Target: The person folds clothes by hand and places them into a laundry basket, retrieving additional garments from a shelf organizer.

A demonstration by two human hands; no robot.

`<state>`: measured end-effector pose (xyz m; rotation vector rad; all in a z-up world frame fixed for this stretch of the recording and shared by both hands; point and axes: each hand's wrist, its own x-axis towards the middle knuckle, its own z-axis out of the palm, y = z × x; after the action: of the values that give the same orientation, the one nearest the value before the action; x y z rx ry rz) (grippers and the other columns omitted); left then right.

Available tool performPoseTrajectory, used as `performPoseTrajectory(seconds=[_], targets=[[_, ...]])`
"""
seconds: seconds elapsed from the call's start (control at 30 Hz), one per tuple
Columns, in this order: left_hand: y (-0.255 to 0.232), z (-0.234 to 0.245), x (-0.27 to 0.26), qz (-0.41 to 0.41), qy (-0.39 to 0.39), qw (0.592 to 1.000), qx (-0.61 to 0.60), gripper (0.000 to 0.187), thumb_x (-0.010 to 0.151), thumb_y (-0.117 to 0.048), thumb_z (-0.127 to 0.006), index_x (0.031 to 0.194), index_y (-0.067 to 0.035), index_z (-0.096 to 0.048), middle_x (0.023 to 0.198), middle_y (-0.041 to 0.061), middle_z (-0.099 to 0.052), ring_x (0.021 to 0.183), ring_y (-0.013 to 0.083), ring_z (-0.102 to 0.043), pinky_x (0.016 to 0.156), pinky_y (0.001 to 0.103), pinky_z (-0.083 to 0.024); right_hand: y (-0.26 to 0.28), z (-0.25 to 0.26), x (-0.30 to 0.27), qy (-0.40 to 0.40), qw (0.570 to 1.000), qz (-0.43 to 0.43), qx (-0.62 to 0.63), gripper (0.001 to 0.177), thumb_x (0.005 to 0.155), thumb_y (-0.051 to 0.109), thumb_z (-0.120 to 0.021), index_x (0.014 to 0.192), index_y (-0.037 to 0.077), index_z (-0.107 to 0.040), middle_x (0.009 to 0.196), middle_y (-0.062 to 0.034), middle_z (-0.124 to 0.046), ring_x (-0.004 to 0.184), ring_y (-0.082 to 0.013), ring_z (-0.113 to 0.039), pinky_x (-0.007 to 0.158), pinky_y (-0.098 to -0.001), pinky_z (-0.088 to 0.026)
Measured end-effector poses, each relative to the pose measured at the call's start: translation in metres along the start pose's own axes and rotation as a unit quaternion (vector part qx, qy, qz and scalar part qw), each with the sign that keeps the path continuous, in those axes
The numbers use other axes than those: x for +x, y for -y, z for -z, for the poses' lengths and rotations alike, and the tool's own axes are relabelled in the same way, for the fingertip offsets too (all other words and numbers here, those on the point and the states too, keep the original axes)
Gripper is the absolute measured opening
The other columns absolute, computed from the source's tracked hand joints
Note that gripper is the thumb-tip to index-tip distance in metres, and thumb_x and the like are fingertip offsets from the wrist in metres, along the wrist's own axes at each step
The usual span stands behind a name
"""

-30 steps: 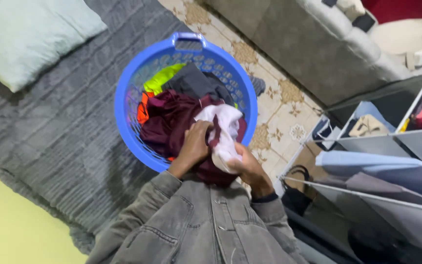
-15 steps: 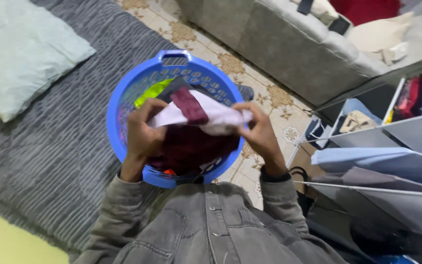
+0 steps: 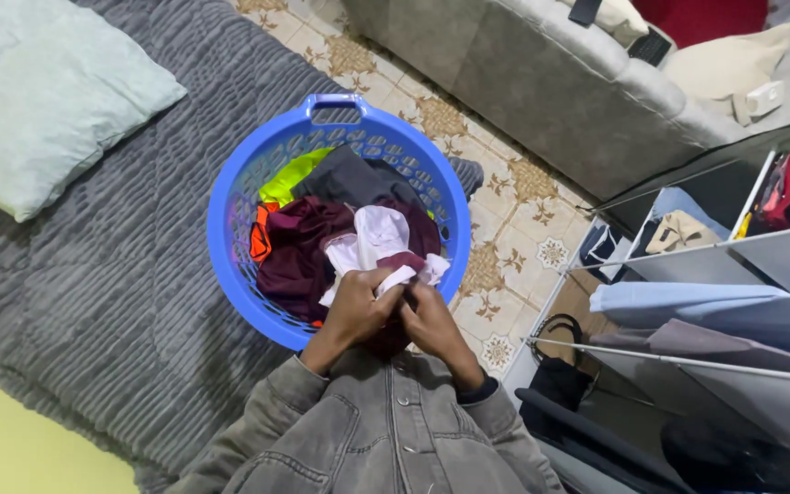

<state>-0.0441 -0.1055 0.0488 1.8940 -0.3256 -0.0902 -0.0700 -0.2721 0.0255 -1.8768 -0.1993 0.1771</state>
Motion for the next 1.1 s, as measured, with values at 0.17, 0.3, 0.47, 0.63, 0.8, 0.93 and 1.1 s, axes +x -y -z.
performPoseTrajectory(seconds=[0.17, 0.3, 0.47, 0.63, 0.8, 0.93, 1.1], targets=[[-0.003, -0.001, -0.005, 0.014, 0.065, 0.995, -0.068, 0.022, 0.088, -0.019, -0.064, 0.088, 0.002, -0.069, 0.063, 0.017, -0.064, 0.055, 0.0192, -0.062, 0.055, 0.037, -0.048, -0.04, -0.008, -0.002, -0.049, 0.997, 0.01, 0.062, 0.025, 0.089, 0.0, -0.061, 0.114, -0.002, -0.06, 0.104, -0.0114, -0.069, 0.097, -0.02, -0.066, 0.084, -0.034, -0.053], [0.004, -0.004, -0.014, -0.036, 0.153, 0.978, -0.136, 0.019, 0.089, -0.017, -0.063, 0.087, 0.002, -0.067, 0.068, 0.014, -0.067, 0.06, 0.0155, -0.062, 0.06, 0.034, -0.05, -0.133, -0.018, -0.014, -0.065, 0.995, -0.052, 0.056, 0.013, 0.086, 0.002, -0.073, 0.093, 0.001, -0.063, 0.085, -0.0095, -0.069, 0.078, -0.0165, -0.066, 0.065, -0.0324, -0.054], [0.001, -0.01, -0.018, -0.078, 0.198, 0.968, -0.13, 0.023, 0.091, -0.02, -0.066, 0.097, 0.003, -0.069, 0.071, 0.013, -0.065, 0.061, 0.0135, -0.055, 0.06, 0.032, -0.047, -0.21, -0.007, -0.031, -0.029, 0.986, -0.102, 0.125, 0.014, 0.101, 0.017, -0.06, 0.096, 0.005, -0.064, 0.088, -0.0053, -0.067, 0.081, -0.0124, -0.065, 0.067, -0.0276, -0.051], [-0.001, -0.012, -0.019, -0.016, 0.186, 0.957, -0.22, 0.038, 0.1, -0.028, -0.062, 0.128, -0.001, -0.064, 0.088, 0.01, -0.074, 0.079, 0.0108, -0.067, 0.073, 0.029, -0.055, -0.217, -0.006, -0.038, 0.08, 0.917, -0.229, 0.315, 0.027, 0.097, 0.021, -0.064, 0.122, 0.011, -0.068, 0.108, -0.0026, -0.068, 0.095, -0.0123, -0.064, 0.072, -0.0279, -0.052], [0.021, -0.005, -0.004, 0.151, 0.062, 0.977, -0.137, 0.044, 0.099, -0.038, -0.061, 0.13, -0.007, -0.059, 0.088, 0.012, -0.075, 0.074, 0.0168, -0.068, 0.067, 0.034, -0.052, -0.176, 0.003, -0.026, 0.169, 0.982, -0.078, 0.035, 0.045, 0.088, 0.011, -0.076, 0.131, 0.004, -0.064, 0.121, -0.0083, -0.07, 0.107, -0.0179, -0.065, 0.09, -0.0326, -0.054], [0.043, 0.005, -0.008, 0.161, 0.078, 0.983, 0.039, 0.053, 0.093, -0.042, -0.068, 0.129, -0.004, -0.061, 0.087, 0.018, -0.072, 0.074, 0.0208, -0.07, 0.067, 0.037, -0.055, -0.126, 0.003, -0.025, 0.109, 0.985, -0.12, 0.063, 0.038, 0.087, 0.005, -0.072, 0.124, 0.005, -0.066, 0.122, -0.0057, -0.071, 0.11, -0.0185, -0.065, 0.093, -0.0349, -0.053], [0.066, -0.001, -0.02, 0.13, 0.18, 0.973, -0.066, 0.04, 0.101, -0.038, -0.06, 0.122, -0.005, -0.066, 0.095, 0.006, -0.074, 0.079, 0.0146, -0.071, 0.072, 0.033, -0.056, -0.099, 0.024, -0.024, 0.089, 0.996, 0.014, 0.008, 0.031, 0.087, -0.002, -0.063, 0.116, 0.004, -0.073, 0.11, -0.0101, -0.076, 0.106, -0.0232, -0.071, 0.092, -0.0361, -0.055]])
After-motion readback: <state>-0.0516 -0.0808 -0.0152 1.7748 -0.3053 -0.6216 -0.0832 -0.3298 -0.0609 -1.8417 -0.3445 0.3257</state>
